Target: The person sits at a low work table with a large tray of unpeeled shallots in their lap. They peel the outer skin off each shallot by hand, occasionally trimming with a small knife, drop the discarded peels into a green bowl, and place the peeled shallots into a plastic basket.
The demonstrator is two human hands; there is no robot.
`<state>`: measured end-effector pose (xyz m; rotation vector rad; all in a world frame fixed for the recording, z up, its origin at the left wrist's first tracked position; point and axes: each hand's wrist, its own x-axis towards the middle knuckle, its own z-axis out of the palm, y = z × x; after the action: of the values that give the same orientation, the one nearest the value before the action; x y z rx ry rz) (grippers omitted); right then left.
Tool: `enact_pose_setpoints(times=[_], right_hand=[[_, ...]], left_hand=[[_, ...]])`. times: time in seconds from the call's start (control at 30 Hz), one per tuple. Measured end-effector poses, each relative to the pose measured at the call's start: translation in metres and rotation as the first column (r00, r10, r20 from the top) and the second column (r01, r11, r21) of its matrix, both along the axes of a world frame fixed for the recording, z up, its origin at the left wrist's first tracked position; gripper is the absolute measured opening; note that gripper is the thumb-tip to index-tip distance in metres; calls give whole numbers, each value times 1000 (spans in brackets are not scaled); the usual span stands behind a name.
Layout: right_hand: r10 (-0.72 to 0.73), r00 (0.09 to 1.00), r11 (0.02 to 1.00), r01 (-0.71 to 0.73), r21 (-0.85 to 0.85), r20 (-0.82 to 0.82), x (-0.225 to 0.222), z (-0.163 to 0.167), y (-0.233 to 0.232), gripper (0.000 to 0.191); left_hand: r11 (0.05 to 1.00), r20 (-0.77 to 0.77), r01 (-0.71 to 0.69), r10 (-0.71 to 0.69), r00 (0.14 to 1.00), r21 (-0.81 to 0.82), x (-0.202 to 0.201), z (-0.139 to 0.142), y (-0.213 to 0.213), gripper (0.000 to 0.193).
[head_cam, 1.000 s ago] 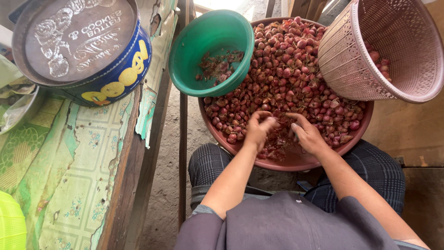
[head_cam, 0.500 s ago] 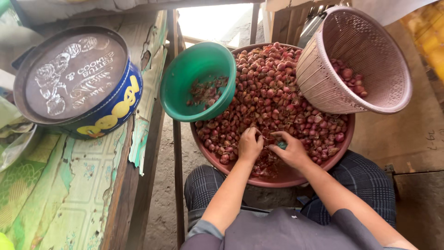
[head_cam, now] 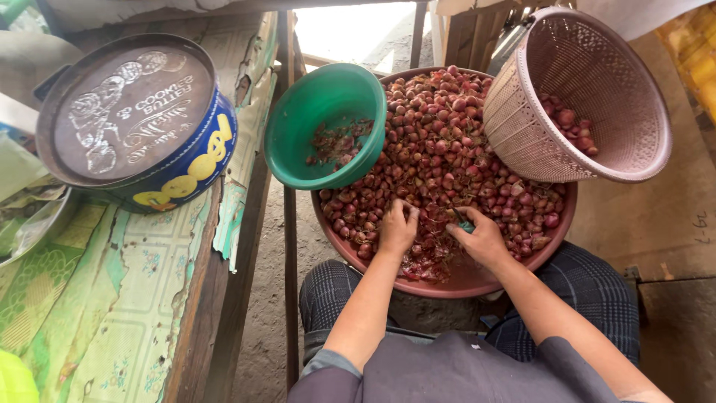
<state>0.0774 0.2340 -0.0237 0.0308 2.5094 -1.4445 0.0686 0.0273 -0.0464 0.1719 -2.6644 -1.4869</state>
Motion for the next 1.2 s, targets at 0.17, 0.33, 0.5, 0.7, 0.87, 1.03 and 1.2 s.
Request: enact_pose_setpoints(times=[0.17, 0.33, 0.5, 0.7, 0.87, 1.03, 1.2], right_hand=[[27, 976, 956, -88, -279, -215, -3, -6, -8, 37], [7, 994, 959, -38, -279, -112, -3, -2, 2, 20], [-27, 998, 913, 3, -407, -53, 1, 12, 2, 28], [31, 997, 915, 0, -403, 70, -2, 7, 2, 26], [47, 999, 948, -44, -316, 2, -1, -2, 5, 22], [110, 983, 947, -149, -284, -149, 7, 15, -2, 29], [99, 988, 990, -110, -89, -118, 9, 30, -4, 28]], left_hand=[[491, 53, 56, -206, 977, 869, 13, -9, 21, 27], [538, 4, 119, -221, 975, 834, 26, -14, 23, 24], [453, 46, 47, -192, 980, 890, 32, -3, 30, 32], [701, -52, 159, -171, 984, 696, 36, -6, 33, 42], [583, -33, 143, -196, 980, 799, 32, -17, 31, 35], [392, 66, 7, -174, 983, 920, 32, -9, 24, 30], [393, 27, 50, -190, 981, 918, 33, -4, 22, 28]])
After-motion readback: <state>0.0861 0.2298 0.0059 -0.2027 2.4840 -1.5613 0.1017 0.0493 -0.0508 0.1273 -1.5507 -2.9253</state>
